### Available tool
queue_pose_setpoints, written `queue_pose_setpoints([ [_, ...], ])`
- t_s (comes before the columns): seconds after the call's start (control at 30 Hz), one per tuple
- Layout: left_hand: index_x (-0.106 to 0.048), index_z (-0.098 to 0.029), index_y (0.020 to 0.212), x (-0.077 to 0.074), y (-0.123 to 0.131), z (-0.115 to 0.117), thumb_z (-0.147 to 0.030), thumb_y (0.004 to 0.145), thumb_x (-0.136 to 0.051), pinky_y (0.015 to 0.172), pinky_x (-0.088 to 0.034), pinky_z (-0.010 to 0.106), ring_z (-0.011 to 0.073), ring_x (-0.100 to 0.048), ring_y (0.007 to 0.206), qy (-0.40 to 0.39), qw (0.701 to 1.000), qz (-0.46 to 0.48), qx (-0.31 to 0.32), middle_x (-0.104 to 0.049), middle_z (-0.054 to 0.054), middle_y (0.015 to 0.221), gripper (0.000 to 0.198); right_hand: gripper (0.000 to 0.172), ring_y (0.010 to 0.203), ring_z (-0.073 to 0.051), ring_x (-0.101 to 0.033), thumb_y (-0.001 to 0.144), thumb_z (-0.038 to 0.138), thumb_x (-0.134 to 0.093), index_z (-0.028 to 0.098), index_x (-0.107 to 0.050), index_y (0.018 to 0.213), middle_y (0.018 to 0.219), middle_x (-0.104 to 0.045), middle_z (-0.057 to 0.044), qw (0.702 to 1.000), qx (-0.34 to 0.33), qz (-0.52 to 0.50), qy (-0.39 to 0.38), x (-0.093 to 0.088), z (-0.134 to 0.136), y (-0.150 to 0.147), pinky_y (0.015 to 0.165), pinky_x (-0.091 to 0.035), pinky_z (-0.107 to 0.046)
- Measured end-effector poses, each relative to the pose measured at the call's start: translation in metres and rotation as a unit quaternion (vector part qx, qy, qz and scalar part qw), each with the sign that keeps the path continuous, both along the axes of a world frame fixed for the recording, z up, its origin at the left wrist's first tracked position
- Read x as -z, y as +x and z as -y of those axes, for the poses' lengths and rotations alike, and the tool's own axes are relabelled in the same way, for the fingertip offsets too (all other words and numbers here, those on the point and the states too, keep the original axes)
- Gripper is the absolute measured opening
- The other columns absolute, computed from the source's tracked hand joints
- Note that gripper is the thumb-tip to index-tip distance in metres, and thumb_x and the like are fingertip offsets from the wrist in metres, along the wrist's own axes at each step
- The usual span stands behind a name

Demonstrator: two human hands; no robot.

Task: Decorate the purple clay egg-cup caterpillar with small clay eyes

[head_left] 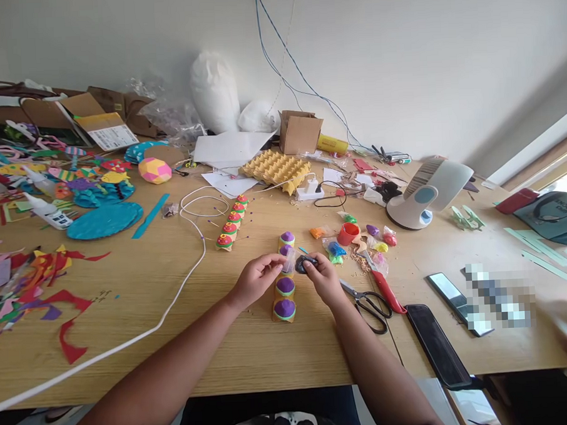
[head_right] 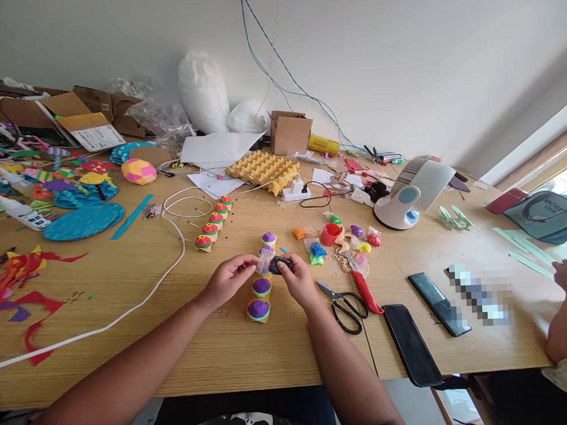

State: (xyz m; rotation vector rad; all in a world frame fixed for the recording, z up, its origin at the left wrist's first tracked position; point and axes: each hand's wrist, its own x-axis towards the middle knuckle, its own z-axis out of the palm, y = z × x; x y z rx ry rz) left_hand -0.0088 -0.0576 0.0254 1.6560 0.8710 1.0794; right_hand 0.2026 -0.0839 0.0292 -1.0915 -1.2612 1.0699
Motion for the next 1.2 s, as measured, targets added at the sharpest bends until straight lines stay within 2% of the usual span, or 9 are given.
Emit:
queue_pose_setpoints([
  [0.2,-0.072,-0.019,0.11,0.006,-0.001,-0.004,-0.041,0.092,-0.069,0.082,-0.054,0.027,0.0181,-0.07,0.095,-0.038,0.998,0.034,0.024,-0.075,0.006,0.104,0.029,0.033,0.073,-0.015,-0.06,0.089,0.052,-0.071,0.019,-0.066,0.09,0.08,-0.066,-0.002,1.0,-0.005,0.019,0.024,0.001,0.001,-0.003,0.071,-0.05,-0.029],
  [0.33,-0.071,-0.019,0.102,0.003,0.002,-0.002,-0.041,0.09,-0.072,0.076,-0.052,0.025,0.0153,-0.067,0.085,-0.027,0.999,0.041,0.005,-0.074,0.004,0.096,0.025,0.034,0.076,-0.017,-0.064,0.09,0.053,-0.069,0.02,-0.066,0.092,0.083,-0.068,-0.004,0.998,-0.011,0.045,0.042,0.0,0.004,-0.004,0.073,-0.054,-0.031],
  [0.4,-0.071,-0.019,0.096,0.0,0.002,0.0,-0.04,0.091,-0.072,0.068,-0.049,0.025,0.0134,-0.063,0.076,0.016,0.999,0.024,-0.025,-0.073,0.002,0.09,0.021,0.033,0.083,-0.019,-0.066,0.091,0.053,-0.069,0.021,-0.068,0.097,0.09,-0.071,-0.006,0.995,-0.037,0.068,0.061,-0.003,0.008,-0.004,0.077,-0.056,-0.034],
  [0.47,-0.072,-0.02,0.092,-0.005,0.001,0.002,-0.037,0.093,-0.071,0.067,-0.046,0.026,0.0138,-0.062,0.077,0.106,0.993,0.001,-0.058,-0.072,0.002,0.089,0.017,0.037,0.089,-0.022,-0.067,0.092,0.056,-0.067,0.022,-0.07,0.106,0.098,-0.072,-0.009,0.988,-0.077,0.104,0.088,-0.009,0.014,-0.004,0.079,-0.056,-0.036],
  [0.57,-0.074,-0.024,0.091,-0.014,-0.002,0.006,-0.029,0.094,-0.072,0.083,-0.048,0.03,0.016,-0.063,0.091,0.272,0.956,-0.028,-0.102,-0.071,0.002,0.094,0.006,0.049,0.086,-0.022,-0.068,0.096,0.065,-0.054,0.022,-0.069,0.116,0.106,-0.072,-0.011,0.981,-0.125,0.097,0.109,-0.018,0.021,-0.005,0.075,-0.056,-0.036],
  [0.67,-0.075,-0.026,0.092,-0.019,-0.002,0.013,-0.023,0.092,-0.073,0.089,-0.048,0.032,0.0167,-0.06,0.093,0.366,0.92,-0.063,-0.121,-0.069,0.001,0.094,0.004,0.056,0.087,-0.021,-0.068,0.094,0.068,-0.055,0.022,-0.064,0.125,0.116,-0.07,-0.012,0.98,-0.152,0.078,0.102,-0.024,0.025,-0.006,0.078,-0.057,-0.037],
  [0.83,-0.075,-0.026,0.087,-0.023,-0.001,0.023,-0.019,0.09,-0.073,0.095,-0.049,0.036,0.0201,-0.058,0.101,0.435,0.886,-0.081,-0.139,-0.067,0.004,0.1,0.007,0.077,0.118,-0.029,-0.063,0.083,0.072,-0.068,0.022,-0.057,0.141,0.131,-0.067,-0.014,0.97,-0.2,0.11,0.086,-0.022,0.027,-0.008,0.102,-0.05,-0.044],
  [0.9,-0.075,-0.026,0.087,-0.024,-0.002,0.024,-0.019,0.088,-0.074,0.097,-0.048,0.038,0.0212,-0.056,0.104,0.452,0.874,-0.089,-0.153,-0.067,0.004,0.101,0.007,0.078,0.123,-0.03,-0.061,0.081,0.071,-0.071,0.022,-0.058,0.14,0.134,-0.065,-0.014,0.968,-0.222,0.095,0.073,-0.02,0.027,-0.008,0.105,-0.048,-0.044],
  [1.2,-0.077,-0.028,0.086,-0.023,-0.003,0.025,-0.021,0.089,-0.075,0.101,-0.047,0.041,0.0244,-0.052,0.112,0.471,0.861,-0.103,-0.165,-0.066,0.005,0.103,0.008,0.07,0.096,-0.022,-0.06,0.079,0.071,-0.072,0.017,-0.065,0.122,0.112,-0.067,-0.01,0.971,-0.217,0.095,0.019,-0.023,0.027,-0.008,0.086,-0.05,-0.034],
])
